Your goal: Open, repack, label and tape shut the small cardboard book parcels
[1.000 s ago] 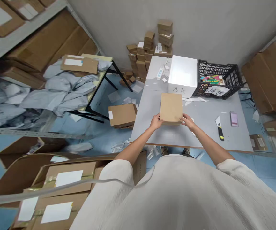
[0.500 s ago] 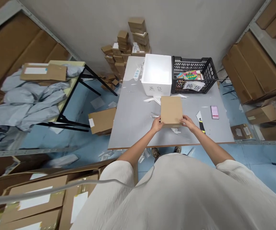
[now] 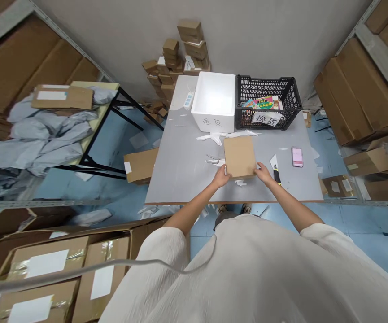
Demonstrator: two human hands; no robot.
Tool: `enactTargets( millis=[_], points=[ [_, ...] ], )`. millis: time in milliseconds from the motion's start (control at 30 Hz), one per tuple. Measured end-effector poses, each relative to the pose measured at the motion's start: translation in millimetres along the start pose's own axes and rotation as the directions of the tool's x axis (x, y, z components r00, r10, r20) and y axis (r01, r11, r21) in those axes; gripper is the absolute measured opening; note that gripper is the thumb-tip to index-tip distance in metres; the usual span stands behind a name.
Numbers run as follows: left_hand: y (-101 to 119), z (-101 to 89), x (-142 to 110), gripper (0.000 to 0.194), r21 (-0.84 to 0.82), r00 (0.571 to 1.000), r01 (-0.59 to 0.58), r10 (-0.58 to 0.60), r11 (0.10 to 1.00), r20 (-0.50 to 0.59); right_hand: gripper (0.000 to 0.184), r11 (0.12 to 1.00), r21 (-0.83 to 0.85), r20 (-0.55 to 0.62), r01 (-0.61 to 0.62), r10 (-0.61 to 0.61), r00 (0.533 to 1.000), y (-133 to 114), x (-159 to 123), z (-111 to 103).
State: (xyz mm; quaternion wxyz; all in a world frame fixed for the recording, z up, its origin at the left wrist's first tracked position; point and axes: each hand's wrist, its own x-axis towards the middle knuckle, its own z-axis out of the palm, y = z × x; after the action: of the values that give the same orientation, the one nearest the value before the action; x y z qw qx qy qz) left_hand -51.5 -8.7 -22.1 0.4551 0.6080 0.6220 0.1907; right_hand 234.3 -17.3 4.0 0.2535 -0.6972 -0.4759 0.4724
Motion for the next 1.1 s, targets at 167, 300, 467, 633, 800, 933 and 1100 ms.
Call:
enactTargets(
  millis=[167, 300, 467, 633, 800, 933, 1100],
  points=[
    [14, -18.9, 20, 0.064, 0.193, 0.993, -0.107, 0.113, 0.975, -0.025, 0.071, 0.881, -0.420, 0.018, 0.218, -0.232, 0.973, -2, -3, 8],
    [26, -26.4, 38, 0.060, 0.258, 0.982, -0.186, 0.184, 0.948, 0.033, 0.061, 0.770, -0.557, 0.131, 0.311, -0.289, 0.948, -10, -15, 13],
    [33, -31.4, 52, 0.057, 0.323, 0.969, -0.246, 0.227, 0.914, 0.097, 0.060, 0.672, -0.646, 0.203, 0.362, -0.307, 0.930, -19, -27, 18],
    [41, -33.2, 64, 0.059, 0.368, 0.961, -0.274, 0.238, 0.889, 0.139, 0.063, 0.614, -0.683, 0.242, 0.396, -0.322, 0.915, -17, -33, 22],
    [60, -31.9, 88, 0.059, 0.441, 0.960, -0.273, 0.213, 0.855, 0.182, 0.060, 0.581, -0.707, 0.237, 0.403, -0.343, 0.909, -18, -38, 23],
    [73, -30.9, 110, 0.052, 0.463, 0.945, -0.315, 0.233, 0.828, 0.228, 0.056, 0.587, -0.706, 0.227, 0.397, -0.344, 0.911, -22, -40, 22],
    [78, -29.0, 132, 0.054, 0.440, 0.955, -0.287, 0.217, 0.851, 0.203, 0.052, 0.584, -0.712, 0.244, 0.390, -0.316, 0.917, -28, -42, 19]
  ],
)
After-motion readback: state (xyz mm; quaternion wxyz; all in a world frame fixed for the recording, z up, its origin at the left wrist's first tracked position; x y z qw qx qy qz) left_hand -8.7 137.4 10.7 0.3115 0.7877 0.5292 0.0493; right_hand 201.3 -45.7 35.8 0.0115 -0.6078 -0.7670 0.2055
